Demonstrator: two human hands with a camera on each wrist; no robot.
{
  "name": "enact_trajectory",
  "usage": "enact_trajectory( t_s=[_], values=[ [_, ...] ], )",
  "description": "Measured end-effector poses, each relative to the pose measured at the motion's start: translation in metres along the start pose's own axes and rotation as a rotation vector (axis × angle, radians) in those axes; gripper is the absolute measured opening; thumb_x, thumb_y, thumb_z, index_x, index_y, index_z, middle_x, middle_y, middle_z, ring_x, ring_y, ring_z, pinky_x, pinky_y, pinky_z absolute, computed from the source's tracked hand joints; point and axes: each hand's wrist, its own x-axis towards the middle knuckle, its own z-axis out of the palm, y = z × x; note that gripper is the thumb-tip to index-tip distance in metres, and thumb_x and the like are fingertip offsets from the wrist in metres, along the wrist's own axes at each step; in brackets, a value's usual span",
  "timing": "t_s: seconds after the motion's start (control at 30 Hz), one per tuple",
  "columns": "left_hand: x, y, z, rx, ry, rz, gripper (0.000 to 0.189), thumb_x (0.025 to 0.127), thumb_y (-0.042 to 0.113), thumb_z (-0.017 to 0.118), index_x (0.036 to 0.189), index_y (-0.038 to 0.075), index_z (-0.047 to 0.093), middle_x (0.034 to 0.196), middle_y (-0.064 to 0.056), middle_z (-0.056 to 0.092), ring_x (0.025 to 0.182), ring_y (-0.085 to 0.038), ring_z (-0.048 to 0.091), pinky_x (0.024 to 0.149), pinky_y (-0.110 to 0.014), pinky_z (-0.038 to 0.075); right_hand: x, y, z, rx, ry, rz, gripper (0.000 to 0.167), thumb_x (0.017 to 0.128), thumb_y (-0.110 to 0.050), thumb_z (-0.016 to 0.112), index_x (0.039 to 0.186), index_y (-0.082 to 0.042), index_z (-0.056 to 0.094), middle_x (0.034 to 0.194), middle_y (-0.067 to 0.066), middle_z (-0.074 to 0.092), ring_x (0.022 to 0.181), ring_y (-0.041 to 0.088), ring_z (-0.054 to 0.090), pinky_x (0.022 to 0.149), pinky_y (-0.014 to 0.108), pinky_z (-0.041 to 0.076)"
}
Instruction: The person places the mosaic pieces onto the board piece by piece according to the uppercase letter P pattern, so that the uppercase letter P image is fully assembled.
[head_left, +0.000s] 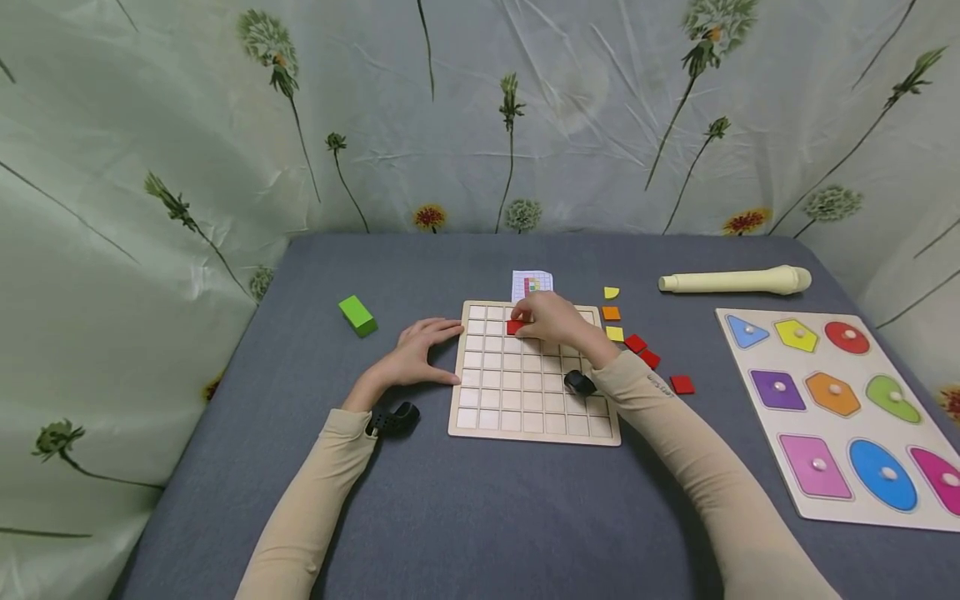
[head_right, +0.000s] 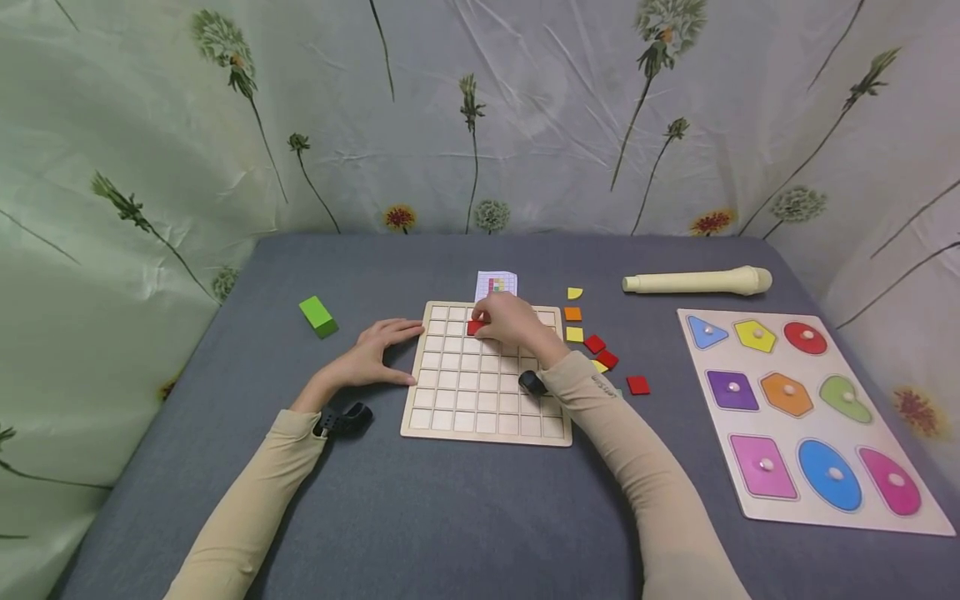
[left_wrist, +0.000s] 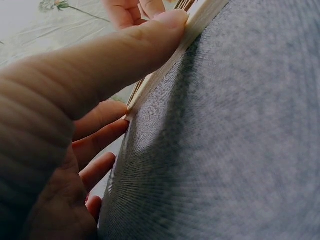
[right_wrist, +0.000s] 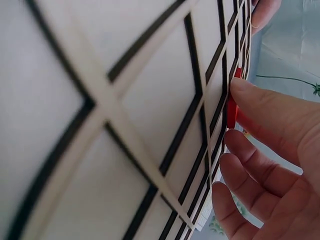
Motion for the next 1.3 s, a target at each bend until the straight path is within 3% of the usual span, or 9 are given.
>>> enact_trajectory(
  t_s=[0.4, 0.6, 1.0, 1.3],
  values=[
    [0.0, -0.001, 0.0, -0.004, 0.0, 0.012, 0.084, 0.072, 0.034, 0.08, 0.142, 0.01, 0.042, 0.15, -0.012, 0.036, 0.138, -0.036, 0.025, 0.107, -0.061, 0.014, -0.002, -0.002, 0.001, 0.034, -0.009, 0.03, 0.028, 0.081, -0.015, 0.072, 0.107, -0.004, 0.069, 0.099, 0.012, 0.071, 0.089, 0.023, 0.063, 0.081, 0.037, 0.049],
    [0.0, -0.001, 0.001, 0.0, -0.001, 0.011, 0.084, 0.072, 0.033, 0.08, 0.143, 0.01, 0.041, 0.15, -0.013, 0.036, 0.139, -0.036, 0.025, 0.107, -0.061, 0.014, -0.016, 0.001, -0.006, 0.058, 0.005, 0.012, 0.032, 0.078, -0.005, 0.065, 0.11, -0.003, 0.069, 0.104, 0.014, 0.07, 0.077, 0.021, 0.06, 0.072, 0.034, 0.048],
    [0.0, 0.0, 0.001, -0.001, -0.001, -0.01, 0.084, 0.072, 0.031, 0.08, 0.143, 0.009, 0.04, 0.15, -0.013, 0.036, 0.14, -0.036, 0.024, 0.107, -0.061, 0.014, -0.045, 0.018, -0.017, 0.025, 0.045, 0.042, 0.031, 0.081, -0.004, 0.065, 0.111, -0.002, 0.068, 0.104, 0.016, 0.068, 0.084, 0.024, 0.061, 0.069, 0.034, 0.047],
    [-0.001, 0.001, 0.001, -0.007, 0.0, -0.008, 0.084, 0.072, 0.031, 0.08, 0.143, 0.01, 0.041, 0.15, -0.013, 0.036, 0.14, -0.036, 0.025, 0.107, -0.061, 0.014, -0.06, 0.032, -0.024, -0.008, 0.058, 0.106, 0.025, 0.082, -0.003, 0.062, 0.105, -0.001, 0.07, 0.099, 0.014, 0.07, 0.075, 0.019, 0.058, 0.064, 0.03, 0.043]
  ],
)
